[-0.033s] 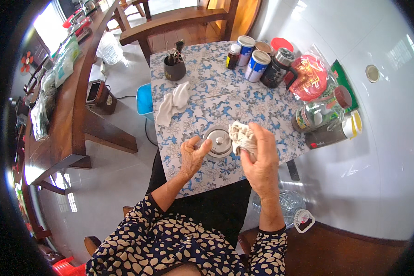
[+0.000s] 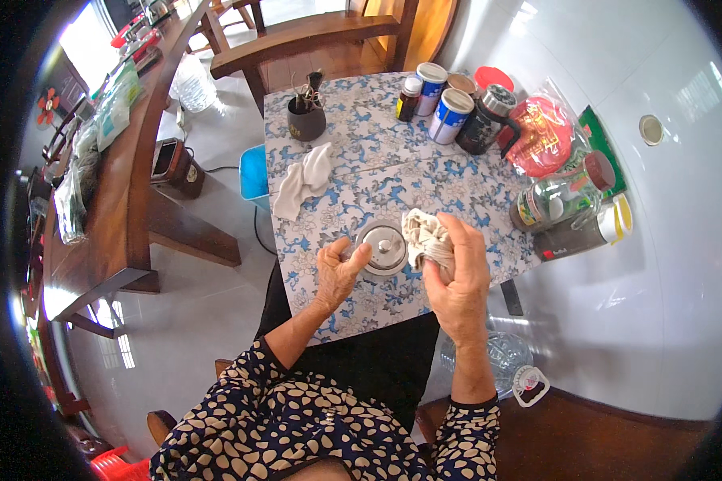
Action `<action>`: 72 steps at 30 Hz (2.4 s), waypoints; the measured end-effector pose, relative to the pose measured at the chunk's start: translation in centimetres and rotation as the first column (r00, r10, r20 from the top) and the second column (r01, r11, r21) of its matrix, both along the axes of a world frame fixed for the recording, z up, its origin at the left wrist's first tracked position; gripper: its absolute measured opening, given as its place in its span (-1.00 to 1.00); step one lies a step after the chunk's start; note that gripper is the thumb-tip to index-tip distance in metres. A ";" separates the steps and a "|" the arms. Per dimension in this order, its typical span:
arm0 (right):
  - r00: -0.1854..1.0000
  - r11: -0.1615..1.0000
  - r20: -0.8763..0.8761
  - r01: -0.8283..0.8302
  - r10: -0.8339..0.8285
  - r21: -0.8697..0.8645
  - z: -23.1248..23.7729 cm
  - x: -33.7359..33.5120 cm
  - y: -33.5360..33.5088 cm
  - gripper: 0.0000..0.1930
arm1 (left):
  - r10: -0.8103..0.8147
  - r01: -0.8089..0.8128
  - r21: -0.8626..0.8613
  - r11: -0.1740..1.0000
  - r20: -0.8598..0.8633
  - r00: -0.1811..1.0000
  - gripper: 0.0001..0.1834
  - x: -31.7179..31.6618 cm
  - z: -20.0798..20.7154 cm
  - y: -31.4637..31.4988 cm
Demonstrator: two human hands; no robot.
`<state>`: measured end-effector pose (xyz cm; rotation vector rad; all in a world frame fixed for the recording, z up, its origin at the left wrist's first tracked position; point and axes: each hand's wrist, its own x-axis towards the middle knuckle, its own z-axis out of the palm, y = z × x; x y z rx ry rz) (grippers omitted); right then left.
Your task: The person sits at a table and wipes several glass jars and containers with a white cloth. They handle each item individually, wiping the lids and bodies of the jars, including a large jar with a red lid and a smaller jar with a yellow lid, before placing them back on the table.
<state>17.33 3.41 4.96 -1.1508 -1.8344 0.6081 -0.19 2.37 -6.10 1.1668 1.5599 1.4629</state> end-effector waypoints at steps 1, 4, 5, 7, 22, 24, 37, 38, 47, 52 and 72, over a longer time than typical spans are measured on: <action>0.993 0.999 -0.119 0.001 -0.006 -0.035 -0.4 0.0 0.1 -0.41 | -0.005 0.005 -0.008 1.000 -0.005 1.000 -0.36 -0.1 0.1 0.0; 0.954 1.000 -0.300 -0.002 -0.004 -0.020 -3.0 -0.6 0.4 -0.45 | -0.010 0.010 -0.018 1.000 -0.018 1.000 -0.36 -0.1 0.2 0.0; 0.967 1.000 -0.253 0.028 -0.024 0.013 -3.3 -0.7 0.4 -0.45 | -0.006 0.006 -0.012 1.000 -0.023 1.000 -0.35 -0.1 0.2 0.0; 0.999 0.985 0.046 0.015 -0.023 0.174 -3.7 -1.4 0.3 -0.50 | -0.003 0.002 -0.015 1.000 -0.031 1.000 -0.35 -0.1 0.0 0.0; 0.998 0.965 0.063 -0.003 -0.014 0.262 -3.2 -2.5 -0.5 -0.68 | -0.012 0.012 -0.008 1.000 0.045 0.999 -0.36 0.1 -0.4 0.0; 1.000 0.982 0.030 -0.002 -0.004 0.188 -4.4 -2.9 0.1 -0.68 | -0.011 0.012 -0.014 1.000 0.057 0.998 -0.37 -0.1 -0.5 0.1; 0.976 0.980 0.089 -0.196 0.199 -0.041 -2.8 -1.8 4.1 -0.54 | -0.065 0.065 -0.017 0.998 0.005 0.998 -0.37 -0.3 0.4 0.2; 0.966 0.969 0.083 -0.245 0.244 0.005 -2.7 -1.9 4.5 -0.55 | -0.071 0.070 -0.021 0.997 -0.007 0.997 -0.36 -0.4 0.2 0.3; 0.942 0.947 0.106 -0.321 0.317 0.022 -2.4 0.0 3.6 -0.59 | -0.049 0.049 0.005 0.999 -0.021 0.999 -0.37 -0.4 -0.4 0.4; 0.915 0.924 0.138 -0.382 0.380 -0.011 -2.0 -0.7 5.2 -0.60 | -0.107 0.107 -0.037 0.994 -0.012 0.994 -0.38 -0.8 -0.1 0.5; 0.980 0.997 0.195 0.008 -0.022 0.075 -3.2 -1.8 -1.1 -0.61 | 0.064 -0.064 0.006 0.998 0.012 0.998 -0.34 0.9 -0.7 -0.4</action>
